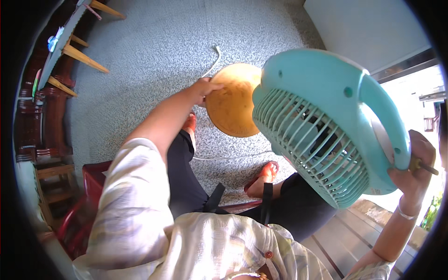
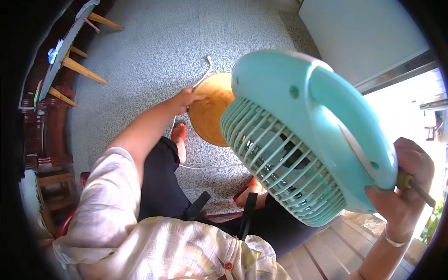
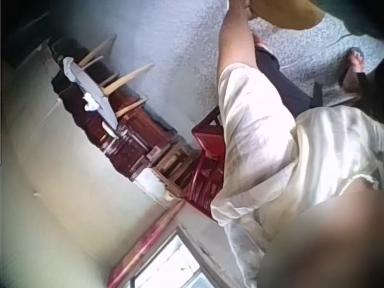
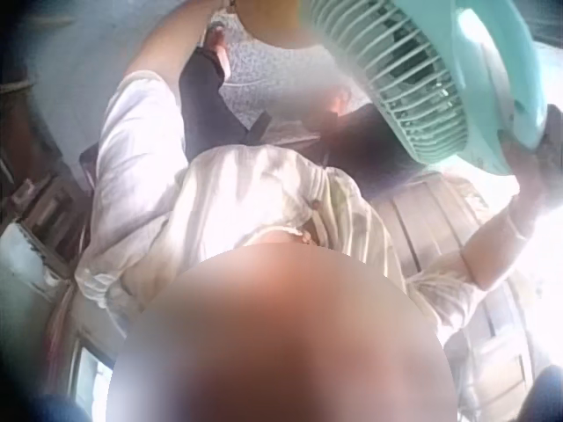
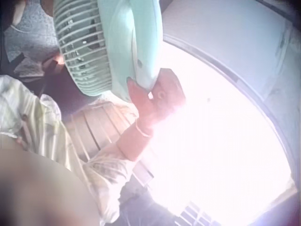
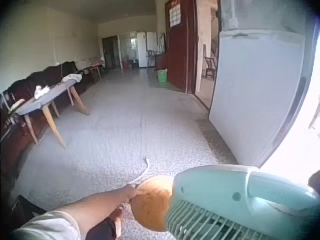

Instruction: Repairing or disassembling a small blue desk fan using various screwdrivers.

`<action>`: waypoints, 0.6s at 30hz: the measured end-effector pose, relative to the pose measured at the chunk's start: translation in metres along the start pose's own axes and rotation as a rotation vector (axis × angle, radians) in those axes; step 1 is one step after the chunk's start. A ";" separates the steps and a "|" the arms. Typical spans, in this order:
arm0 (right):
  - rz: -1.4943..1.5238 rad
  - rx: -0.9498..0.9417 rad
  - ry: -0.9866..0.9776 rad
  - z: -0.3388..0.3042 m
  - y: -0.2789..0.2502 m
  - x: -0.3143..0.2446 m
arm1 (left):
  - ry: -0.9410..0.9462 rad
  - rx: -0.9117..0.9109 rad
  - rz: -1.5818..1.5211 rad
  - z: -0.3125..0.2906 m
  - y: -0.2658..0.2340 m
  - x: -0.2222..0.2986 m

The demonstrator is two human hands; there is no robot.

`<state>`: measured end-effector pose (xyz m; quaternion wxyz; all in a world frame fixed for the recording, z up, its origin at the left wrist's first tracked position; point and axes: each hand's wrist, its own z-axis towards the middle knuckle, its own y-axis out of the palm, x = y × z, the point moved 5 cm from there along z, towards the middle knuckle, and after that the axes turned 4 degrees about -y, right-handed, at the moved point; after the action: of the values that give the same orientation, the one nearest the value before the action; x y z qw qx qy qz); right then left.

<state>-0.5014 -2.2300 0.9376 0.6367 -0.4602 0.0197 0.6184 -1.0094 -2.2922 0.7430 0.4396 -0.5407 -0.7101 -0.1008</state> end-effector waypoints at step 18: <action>0.550 0.093 0.379 -0.032 -0.034 0.045 | -0.107 -0.193 -0.251 0.053 0.114 -0.052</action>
<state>-0.4459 -2.2086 0.9113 0.4513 -0.5149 0.2892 0.6690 -0.9376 -2.2500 0.6359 0.3313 -0.4922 -0.7813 -0.1938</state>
